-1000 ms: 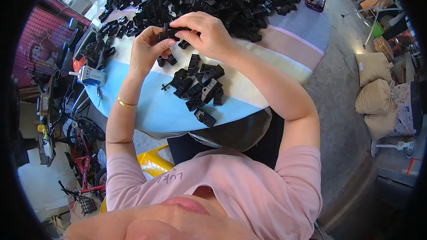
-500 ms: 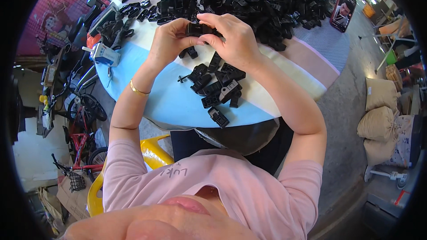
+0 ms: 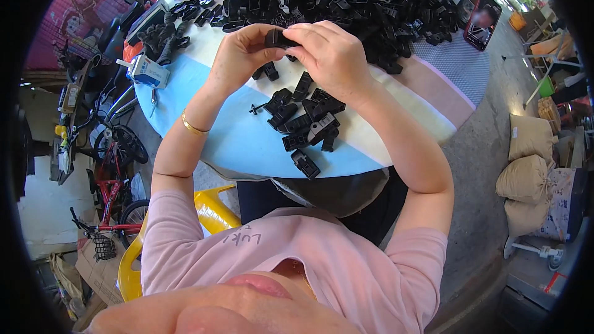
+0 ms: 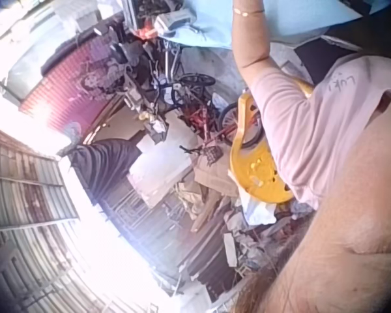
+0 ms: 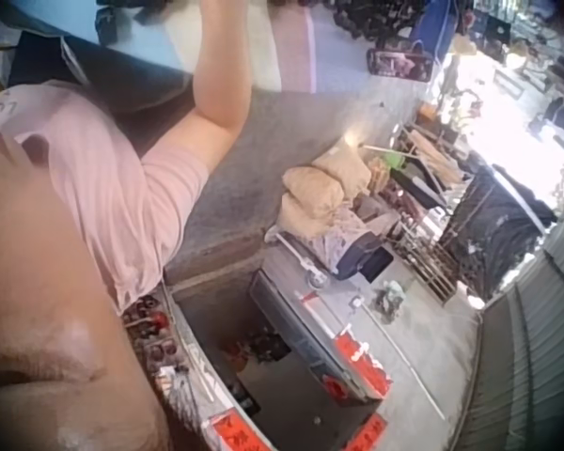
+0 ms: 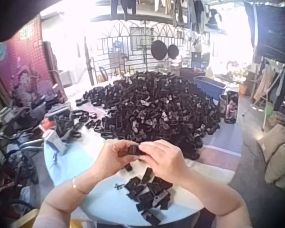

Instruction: Assembling small black plastic components at a production workbench.

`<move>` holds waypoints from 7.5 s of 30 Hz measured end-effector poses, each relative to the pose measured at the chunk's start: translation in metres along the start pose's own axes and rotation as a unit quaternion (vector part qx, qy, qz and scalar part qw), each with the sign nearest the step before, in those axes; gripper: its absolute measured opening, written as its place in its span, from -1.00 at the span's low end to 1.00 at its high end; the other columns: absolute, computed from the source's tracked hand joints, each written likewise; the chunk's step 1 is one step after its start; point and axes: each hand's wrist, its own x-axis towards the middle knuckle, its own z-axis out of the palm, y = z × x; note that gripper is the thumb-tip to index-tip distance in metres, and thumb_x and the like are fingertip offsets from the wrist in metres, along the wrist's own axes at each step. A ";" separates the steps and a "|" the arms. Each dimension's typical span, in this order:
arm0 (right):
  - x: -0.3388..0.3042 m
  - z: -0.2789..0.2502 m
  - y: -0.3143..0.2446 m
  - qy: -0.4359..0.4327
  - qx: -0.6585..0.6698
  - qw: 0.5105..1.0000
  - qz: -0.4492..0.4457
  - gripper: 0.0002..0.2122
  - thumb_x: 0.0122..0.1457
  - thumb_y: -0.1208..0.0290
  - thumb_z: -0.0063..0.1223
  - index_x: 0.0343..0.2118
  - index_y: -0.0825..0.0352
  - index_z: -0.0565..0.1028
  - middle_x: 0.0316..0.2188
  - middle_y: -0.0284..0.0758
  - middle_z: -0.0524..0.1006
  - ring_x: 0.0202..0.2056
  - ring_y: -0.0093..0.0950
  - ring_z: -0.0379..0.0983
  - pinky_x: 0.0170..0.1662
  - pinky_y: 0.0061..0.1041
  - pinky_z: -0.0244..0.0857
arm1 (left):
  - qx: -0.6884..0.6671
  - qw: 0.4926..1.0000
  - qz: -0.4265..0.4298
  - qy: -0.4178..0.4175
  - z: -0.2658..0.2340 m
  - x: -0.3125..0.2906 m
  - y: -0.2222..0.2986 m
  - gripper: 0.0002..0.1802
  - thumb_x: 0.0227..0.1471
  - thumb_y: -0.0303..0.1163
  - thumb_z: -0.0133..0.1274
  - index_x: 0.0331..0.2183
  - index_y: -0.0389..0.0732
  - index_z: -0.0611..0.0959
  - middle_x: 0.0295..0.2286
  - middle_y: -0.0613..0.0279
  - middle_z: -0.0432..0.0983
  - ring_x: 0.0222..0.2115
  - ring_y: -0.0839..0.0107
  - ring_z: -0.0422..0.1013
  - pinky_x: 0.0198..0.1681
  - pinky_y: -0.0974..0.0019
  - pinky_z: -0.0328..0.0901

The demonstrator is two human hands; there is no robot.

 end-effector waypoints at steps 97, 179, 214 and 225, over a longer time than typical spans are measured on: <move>-0.010 0.016 0.002 -0.023 0.297 0.881 0.368 -0.68 0.09 0.53 0.06 -0.08 0.47 0.38 -0.25 -0.25 0.50 -0.30 -0.55 0.48 -0.26 -0.63 0.39 | -0.331 0.943 -0.007 0.039 0.007 0.006 -0.026 -0.65 0.04 -0.52 0.01 -0.08 -0.28 0.44 -0.34 0.26 0.44 -0.20 0.43 0.38 -0.07 0.37 0.26; -0.021 0.018 0.045 -0.129 -0.253 0.956 0.066 -0.88 -0.05 0.38 0.06 -0.61 0.29 0.46 -0.55 -0.33 0.44 -0.43 -0.38 0.41 -0.44 -0.45 0.34 | 0.598 0.801 0.037 -0.008 0.028 0.113 -0.017 -0.57 -0.25 -0.12 0.15 -0.32 -0.21 0.65 -0.17 -0.03 0.38 -0.11 0.04 0.27 -0.11 0.14 0.30; 0.000 -0.003 0.013 0.006 0.159 0.979 0.126 -0.71 -0.05 0.71 0.10 -0.20 0.41 0.43 -0.26 -0.26 0.53 -0.24 -0.48 0.49 -0.13 -0.57 0.36 | -0.368 0.913 -0.117 -0.131 -0.016 0.024 -0.024 -0.56 0.21 -0.19 -0.25 -0.03 -0.31 0.41 -0.33 0.18 0.48 -0.51 0.53 0.42 -0.38 0.51 0.38; 0.004 -0.003 0.005 -0.028 0.082 0.995 -0.053 -0.74 -0.11 0.72 0.12 -0.29 0.37 0.49 -0.30 -0.25 0.55 -0.25 -0.36 0.51 -0.19 -0.50 0.42 | -0.357 0.896 -0.185 -0.186 -0.015 0.019 -0.020 -0.63 0.20 -0.21 -0.21 -0.23 -0.33 0.51 -0.35 -0.01 0.53 -0.65 0.59 0.32 -0.57 0.59 0.28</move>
